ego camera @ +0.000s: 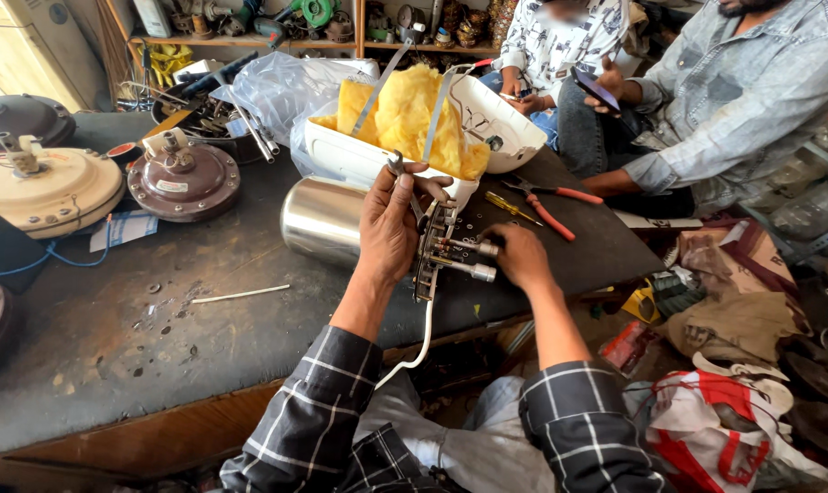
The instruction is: The person uses a wrench to tighten bolts on a cylindrical metal electrical component, likely a water heater tank, while seated at a workbench. They repeatedly adjust the wrench and reposition the component to access different fasteners.
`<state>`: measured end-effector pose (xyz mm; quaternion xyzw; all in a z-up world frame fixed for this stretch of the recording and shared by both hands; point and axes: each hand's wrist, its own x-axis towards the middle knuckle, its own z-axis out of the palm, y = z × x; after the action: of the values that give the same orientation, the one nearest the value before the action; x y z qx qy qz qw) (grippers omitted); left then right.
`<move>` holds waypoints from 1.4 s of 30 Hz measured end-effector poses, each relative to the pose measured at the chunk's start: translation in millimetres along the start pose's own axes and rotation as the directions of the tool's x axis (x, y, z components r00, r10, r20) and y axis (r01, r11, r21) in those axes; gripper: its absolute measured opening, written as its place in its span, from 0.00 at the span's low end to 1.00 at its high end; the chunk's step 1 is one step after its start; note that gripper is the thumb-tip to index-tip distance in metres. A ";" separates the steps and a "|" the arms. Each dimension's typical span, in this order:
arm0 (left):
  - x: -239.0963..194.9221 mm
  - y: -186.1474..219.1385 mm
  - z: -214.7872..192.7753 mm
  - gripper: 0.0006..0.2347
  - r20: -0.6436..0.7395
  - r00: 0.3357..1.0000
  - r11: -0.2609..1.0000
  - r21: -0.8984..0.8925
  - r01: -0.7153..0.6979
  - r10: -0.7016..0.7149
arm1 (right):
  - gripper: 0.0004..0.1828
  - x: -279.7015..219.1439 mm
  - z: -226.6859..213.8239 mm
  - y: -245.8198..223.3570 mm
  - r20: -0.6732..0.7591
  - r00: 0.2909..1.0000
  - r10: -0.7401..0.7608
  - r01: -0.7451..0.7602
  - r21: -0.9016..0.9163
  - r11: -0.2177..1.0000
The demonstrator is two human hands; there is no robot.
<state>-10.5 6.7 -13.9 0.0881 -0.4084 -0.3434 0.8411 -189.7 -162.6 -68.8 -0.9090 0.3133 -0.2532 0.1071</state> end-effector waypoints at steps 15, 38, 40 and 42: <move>-77.5 27.6 36.0 0.12 -0.245 0.924 0.699 0.714 -0.032 0.293 | 0.17 -23.6 1.1 -28.3 -0.187 0.980 0.066 -0.071 -0.023 0.997; -108.4 37.0 61.7 0.12 -0.187 0.921 0.422 0.906 0.027 0.342 | 0.09 -24.7 -0.9 -30.3 -0.218 0.965 0.147 -0.146 0.020 0.989; -106.9 39.9 62.5 0.12 -0.194 0.921 0.413 0.910 0.040 0.338 | 0.09 -24.0 -1.4 -30.7 -0.212 0.964 0.159 -0.159 0.019 0.987; -102.5 45.8 63.0 0.12 -0.238 0.917 0.377 0.920 0.108 0.319 | 0.09 -24.4 -0.5 -31.6 -0.214 0.965 0.152 -0.152 0.019 0.988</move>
<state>-78.6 116.0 -17.5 0.5768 -0.3638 0.0212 0.7311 -190.1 -122.7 -66.8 -0.8495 0.3915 -0.3413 0.0930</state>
